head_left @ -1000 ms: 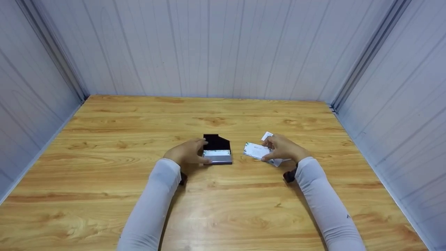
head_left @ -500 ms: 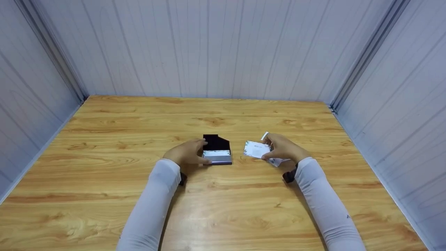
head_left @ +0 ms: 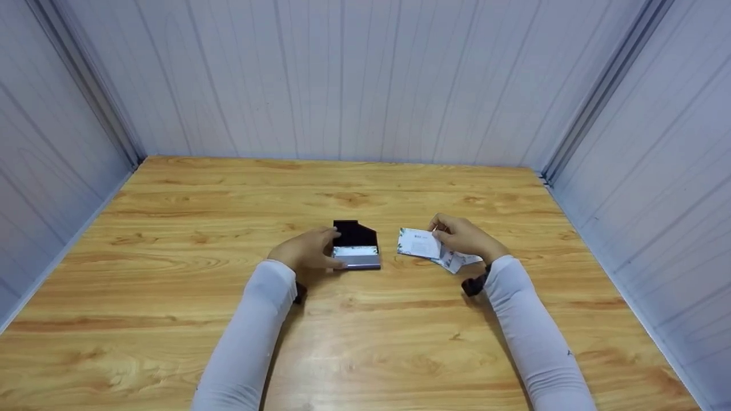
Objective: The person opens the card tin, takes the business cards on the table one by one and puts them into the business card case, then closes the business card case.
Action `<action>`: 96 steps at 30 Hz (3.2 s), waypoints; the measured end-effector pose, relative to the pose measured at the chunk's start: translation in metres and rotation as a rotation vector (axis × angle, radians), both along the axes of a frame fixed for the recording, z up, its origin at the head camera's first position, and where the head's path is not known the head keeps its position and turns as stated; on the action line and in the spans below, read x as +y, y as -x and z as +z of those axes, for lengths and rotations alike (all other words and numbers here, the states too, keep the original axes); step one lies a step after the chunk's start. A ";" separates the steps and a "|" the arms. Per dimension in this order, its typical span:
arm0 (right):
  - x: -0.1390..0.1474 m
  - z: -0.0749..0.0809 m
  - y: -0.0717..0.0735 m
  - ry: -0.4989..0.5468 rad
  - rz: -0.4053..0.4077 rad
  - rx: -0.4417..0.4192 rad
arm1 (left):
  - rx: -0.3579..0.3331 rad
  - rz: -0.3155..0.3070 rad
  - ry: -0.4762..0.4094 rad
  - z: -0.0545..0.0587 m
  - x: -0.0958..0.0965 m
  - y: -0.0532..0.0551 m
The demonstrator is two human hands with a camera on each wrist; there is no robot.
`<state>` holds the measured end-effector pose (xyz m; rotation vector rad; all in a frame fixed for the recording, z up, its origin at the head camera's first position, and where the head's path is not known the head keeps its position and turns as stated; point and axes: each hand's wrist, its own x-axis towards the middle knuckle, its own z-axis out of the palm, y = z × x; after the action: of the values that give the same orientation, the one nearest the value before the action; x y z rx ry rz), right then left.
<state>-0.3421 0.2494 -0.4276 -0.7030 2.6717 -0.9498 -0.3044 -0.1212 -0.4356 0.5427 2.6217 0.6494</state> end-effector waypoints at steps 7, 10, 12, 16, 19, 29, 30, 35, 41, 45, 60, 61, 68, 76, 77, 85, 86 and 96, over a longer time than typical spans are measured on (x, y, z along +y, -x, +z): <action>-0.006 0.000 0.000 0.004 -0.001 0.031 | -0.004 0.007 -0.011 0.001 0.000 0.000; -0.011 0.001 0.000 0.014 0.002 0.033 | 0.000 0.005 -0.008 0.001 0.001 0.000; -0.015 0.001 0.000 0.028 0.005 0.028 | -0.002 0.007 -0.007 0.001 0.001 0.000; -0.026 0.002 0.000 0.062 0.013 0.026 | -0.005 0.017 -0.008 0.002 0.001 -0.001; -0.036 0.003 0.001 0.087 0.017 0.031 | -0.008 0.025 -0.007 0.002 0.001 -0.001; -0.079 -0.001 0.006 0.107 0.065 0.110 | -0.002 0.019 0.002 0.000 0.001 0.001; -0.083 0.000 0.006 0.109 0.070 0.105 | 0.002 0.014 0.004 0.000 0.001 0.002; -0.100 -0.001 0.007 0.117 0.092 0.122 | 0.024 -0.008 0.013 0.000 0.001 0.003; -0.114 -0.003 0.008 0.119 0.117 0.160 | 0.040 -0.005 -0.001 -0.001 0.001 0.004; -0.119 -0.005 0.007 0.120 0.119 0.145 | 0.041 -0.002 -0.026 -0.001 0.002 0.004; -0.126 -0.012 0.009 0.059 0.115 0.154 | 0.025 0.015 -0.007 -0.001 0.003 0.004; -0.125 -0.012 0.009 0.056 0.121 0.155 | 0.020 0.014 0.001 0.000 0.003 0.004; -0.122 -0.017 0.009 0.009 0.185 0.142 | -0.005 0.019 0.021 0.002 0.003 0.003; -0.123 -0.014 0.003 -0.033 0.226 0.038 | 0.007 0.015 0.021 0.000 0.001 0.003; -0.123 -0.013 0.003 -0.038 0.229 0.029 | 0.011 0.014 0.021 -0.001 0.001 0.003; -0.123 -0.011 0.001 -0.082 0.250 0.010 | 0.019 0.011 0.016 -0.002 0.001 0.003; -0.123 -0.011 0.001 -0.090 0.255 0.014 | 0.019 0.010 0.018 -0.002 0.001 0.004; -0.119 -0.010 -0.003 -0.167 0.311 0.100 | 0.017 -0.014 0.010 0.000 0.001 0.002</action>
<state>-0.3395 0.1301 -0.4377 -1.1103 2.5793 -0.6197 -0.3067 -0.1203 -0.4358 0.5651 2.6330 0.6295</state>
